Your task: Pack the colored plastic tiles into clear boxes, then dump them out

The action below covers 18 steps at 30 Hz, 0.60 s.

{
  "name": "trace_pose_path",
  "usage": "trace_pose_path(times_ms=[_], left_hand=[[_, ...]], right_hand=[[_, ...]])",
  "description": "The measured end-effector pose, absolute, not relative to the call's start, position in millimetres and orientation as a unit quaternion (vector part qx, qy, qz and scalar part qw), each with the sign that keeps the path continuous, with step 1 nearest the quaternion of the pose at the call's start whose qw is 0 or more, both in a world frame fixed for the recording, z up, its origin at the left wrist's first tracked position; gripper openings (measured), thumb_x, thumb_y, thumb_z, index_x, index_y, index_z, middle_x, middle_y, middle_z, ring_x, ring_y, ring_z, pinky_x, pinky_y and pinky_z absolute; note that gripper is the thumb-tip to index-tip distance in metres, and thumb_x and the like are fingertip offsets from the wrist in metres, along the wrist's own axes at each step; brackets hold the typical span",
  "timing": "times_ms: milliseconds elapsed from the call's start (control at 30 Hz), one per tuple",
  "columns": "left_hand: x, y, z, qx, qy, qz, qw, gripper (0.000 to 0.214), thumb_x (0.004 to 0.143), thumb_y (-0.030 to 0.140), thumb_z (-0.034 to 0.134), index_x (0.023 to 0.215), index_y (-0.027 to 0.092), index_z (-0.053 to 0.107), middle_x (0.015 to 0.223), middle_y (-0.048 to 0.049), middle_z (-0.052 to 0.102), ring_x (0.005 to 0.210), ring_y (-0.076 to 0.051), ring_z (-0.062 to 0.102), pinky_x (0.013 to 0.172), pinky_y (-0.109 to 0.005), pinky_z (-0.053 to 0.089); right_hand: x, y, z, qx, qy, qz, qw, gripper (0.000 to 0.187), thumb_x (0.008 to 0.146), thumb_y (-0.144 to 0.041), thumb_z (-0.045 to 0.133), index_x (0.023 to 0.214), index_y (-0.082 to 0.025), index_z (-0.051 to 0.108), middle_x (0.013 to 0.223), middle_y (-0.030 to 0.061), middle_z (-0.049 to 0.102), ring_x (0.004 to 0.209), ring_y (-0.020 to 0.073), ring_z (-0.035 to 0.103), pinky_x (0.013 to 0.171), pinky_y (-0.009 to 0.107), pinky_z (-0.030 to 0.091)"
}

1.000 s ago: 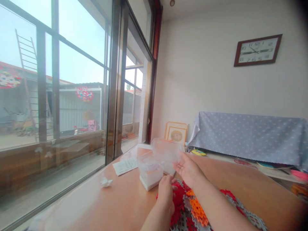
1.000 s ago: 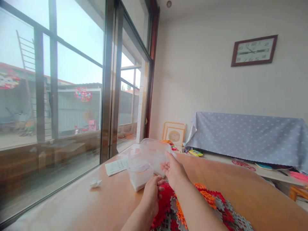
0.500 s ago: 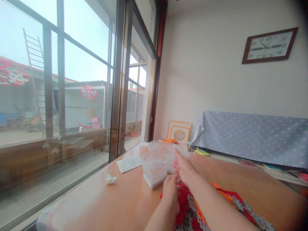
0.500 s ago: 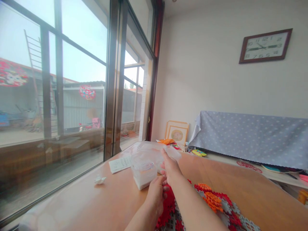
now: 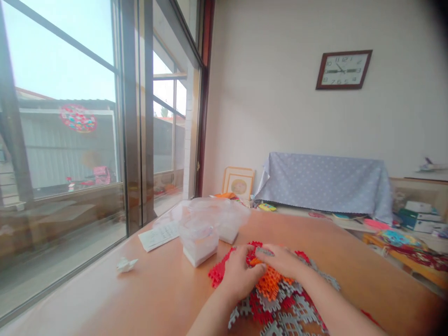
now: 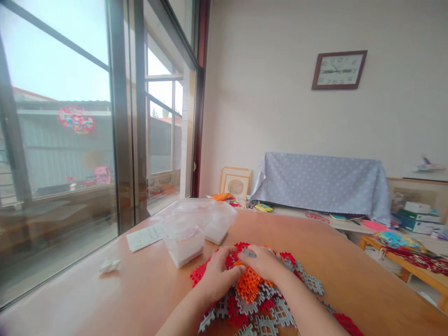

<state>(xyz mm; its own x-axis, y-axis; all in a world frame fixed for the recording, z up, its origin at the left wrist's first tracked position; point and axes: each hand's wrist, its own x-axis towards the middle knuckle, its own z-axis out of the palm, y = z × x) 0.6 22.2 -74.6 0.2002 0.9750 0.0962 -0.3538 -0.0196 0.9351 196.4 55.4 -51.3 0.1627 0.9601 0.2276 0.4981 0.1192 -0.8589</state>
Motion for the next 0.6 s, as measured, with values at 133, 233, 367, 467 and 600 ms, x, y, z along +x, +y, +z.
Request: trace_pose_path(times_ms=[133, 233, 367, 467, 600], left_hand=[[1.9, 8.0, -83.5, 0.718, 0.36, 0.446, 0.395, 0.073, 0.048, 0.034, 0.095, 0.117, 0.034, 0.071, 0.131, -0.0101, 0.063, 0.138, -0.046, 0.036, 0.121, -0.057, 0.01], [6.0, 8.1, -88.9, 0.761, 0.366, 0.416, 0.338, 0.063, 0.055, 0.041, 0.091, 0.115, 0.034, 0.073, 0.123, -0.012, 0.066, 0.129, -0.047, 0.047, 0.12, -0.06, 0.011], [13.3, 12.1, -83.6, 0.814, 0.428, 0.313, 0.237, 0.042, 0.072, 0.043, 0.077, 0.111, 0.03, 0.072, 0.114, -0.01, 0.069, 0.115, -0.04, 0.056, 0.11, -0.057, 0.03], [16.7, 12.4, -74.6, 0.843, 0.46, 0.226, 0.164, 0.033, 0.08, 0.039, 0.066, 0.112, 0.03, 0.07, 0.114, -0.0063, 0.07, 0.113, -0.034, 0.057, 0.101, -0.047, 0.039], [18.8, 12.9, -67.8, 0.846, 0.471, 0.209, 0.139, 0.029, 0.085, 0.029, 0.058, 0.111, 0.029, 0.07, 0.113, -0.0048, 0.069, 0.111, -0.028, 0.059, 0.095, -0.037, 0.043]], right_hand=[[231.1, 39.3, -85.9, -0.633, -0.65, 0.205, 0.368, 0.048, 0.056, -0.059, 0.085, 0.093, -0.029, 0.078, 0.116, 0.0055, 0.076, 0.123, 0.0364, 0.059, 0.11, 0.052, 0.035], [258.7, 33.6, -98.5, -0.629, -0.673, 0.157, 0.355, 0.049, 0.068, -0.059, 0.077, 0.107, -0.03, 0.077, 0.127, 0.006, 0.072, 0.125, 0.0345, 0.058, 0.112, 0.05, 0.034], [295.1, 32.5, -107.6, -0.664, -0.661, 0.08, 0.339, 0.043, 0.079, -0.05, 0.068, 0.116, -0.031, 0.074, 0.122, 0.0066, 0.074, 0.116, 0.0309, 0.064, 0.102, 0.043, 0.044], [316.9, 33.1, -115.1, -0.689, -0.638, 0.063, 0.339, 0.042, 0.084, -0.045, 0.061, 0.121, -0.029, 0.071, 0.122, 0.0079, 0.073, 0.112, 0.0283, 0.067, 0.096, 0.038, 0.048], [333.0, 25.7, -113.9, -0.697, -0.618, 0.091, 0.352, 0.049, 0.09, -0.05, 0.051, 0.128, -0.025, 0.067, 0.122, 0.0094, 0.073, 0.111, 0.027, 0.068, 0.093, 0.037, 0.051]])
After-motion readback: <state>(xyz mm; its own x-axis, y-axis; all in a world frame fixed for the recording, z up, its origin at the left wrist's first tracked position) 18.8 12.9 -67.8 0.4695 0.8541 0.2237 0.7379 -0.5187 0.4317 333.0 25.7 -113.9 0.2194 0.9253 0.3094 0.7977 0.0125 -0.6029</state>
